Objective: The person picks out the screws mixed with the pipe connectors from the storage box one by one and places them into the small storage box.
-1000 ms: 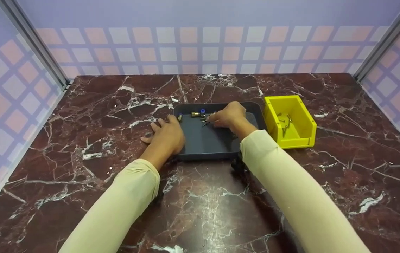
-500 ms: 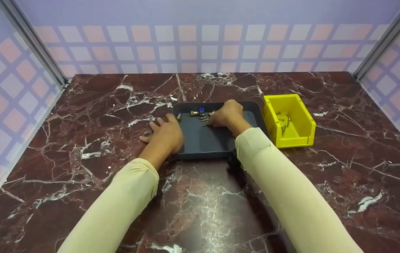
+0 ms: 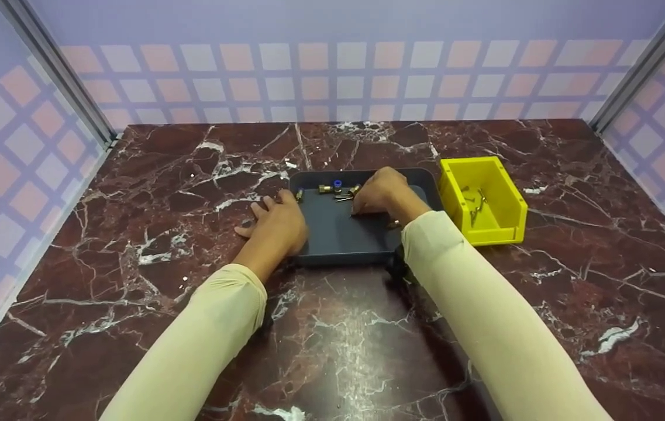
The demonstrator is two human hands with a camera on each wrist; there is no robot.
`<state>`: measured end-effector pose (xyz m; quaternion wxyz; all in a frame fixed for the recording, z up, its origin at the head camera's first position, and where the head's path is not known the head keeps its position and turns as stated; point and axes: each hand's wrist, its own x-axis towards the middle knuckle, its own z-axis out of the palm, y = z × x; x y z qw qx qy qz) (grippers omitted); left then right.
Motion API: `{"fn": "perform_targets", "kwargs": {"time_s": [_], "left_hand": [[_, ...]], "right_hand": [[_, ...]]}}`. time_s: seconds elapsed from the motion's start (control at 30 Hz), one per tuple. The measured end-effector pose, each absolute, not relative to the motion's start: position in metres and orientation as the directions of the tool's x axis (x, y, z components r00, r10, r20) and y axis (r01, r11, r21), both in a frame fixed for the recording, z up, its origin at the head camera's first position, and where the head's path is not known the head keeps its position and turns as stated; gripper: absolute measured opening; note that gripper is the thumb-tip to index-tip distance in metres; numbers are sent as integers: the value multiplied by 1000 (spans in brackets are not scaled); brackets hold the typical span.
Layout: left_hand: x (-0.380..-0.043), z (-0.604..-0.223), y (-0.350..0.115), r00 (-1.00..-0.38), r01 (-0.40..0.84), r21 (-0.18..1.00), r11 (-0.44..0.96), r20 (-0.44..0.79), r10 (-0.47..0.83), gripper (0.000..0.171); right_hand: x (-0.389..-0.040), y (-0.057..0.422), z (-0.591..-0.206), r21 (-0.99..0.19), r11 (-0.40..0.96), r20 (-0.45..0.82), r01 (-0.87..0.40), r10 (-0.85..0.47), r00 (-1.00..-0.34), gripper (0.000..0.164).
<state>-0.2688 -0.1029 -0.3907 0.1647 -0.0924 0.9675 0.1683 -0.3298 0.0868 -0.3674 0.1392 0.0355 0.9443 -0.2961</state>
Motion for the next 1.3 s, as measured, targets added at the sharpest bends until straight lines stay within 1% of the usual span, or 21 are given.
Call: {"fn": "perform_targets", "kwargs": {"time_s": [0.2, 0.33, 0.5, 0.63, 0.7, 0.83, 0.97, 1.07, 1.13, 1.2, 1.3], "left_hand": [[-267, -390, -102, -932, -228, 294, 928, -343, -120, 82], [-268, -389, -103, -928, -234, 297, 926, -352, -122, 82], [-268, -388, -103, -925, -229, 292, 929, -362, -114, 81], [-267, -388, -104, -929, -232, 301, 925, -350, -119, 80], [-267, -388, -104, -932, -231, 306, 924, -342, -120, 79], [-267, -389, -104, -930, -233, 302, 924, -348, -120, 79], [-268, -389, -103, -925, -240, 297, 924, -359, -124, 80], [-268, -388, -104, -926, -244, 302, 922, -356, -128, 81], [-268, -388, -104, -926, -246, 304, 920, -353, -131, 80], [-268, -388, -104, -927, -245, 306, 920, -351, -130, 80], [-268, -388, -104, -928, -239, 313, 919, -351, -122, 79]], "right_hand": [[-325, 87, -368, -568, 812, -259, 134, -21, -966, 28], [-319, 87, -368, -557, 823, -242, 107, -38, -970, 15], [-316, 91, -370, -520, 842, -290, 142, -17, -957, 19], [-316, 87, -370, -509, 847, -296, 153, -5, -955, 16], [-317, 87, -369, -529, 835, -290, 154, -7, -957, 12], [-314, 92, -362, -625, 763, -319, 166, -55, -946, 6], [-308, 104, -351, -721, 679, -320, 142, -144, -936, 13], [-304, 114, -340, -808, 571, -301, 147, -185, -935, 17], [-303, 122, -331, -863, 479, -285, 158, -204, -937, 16], [-302, 131, -322, -901, 393, -280, 181, -212, -936, 14], [-301, 146, -311, -930, 315, -267, 192, -216, -939, 10]]}}
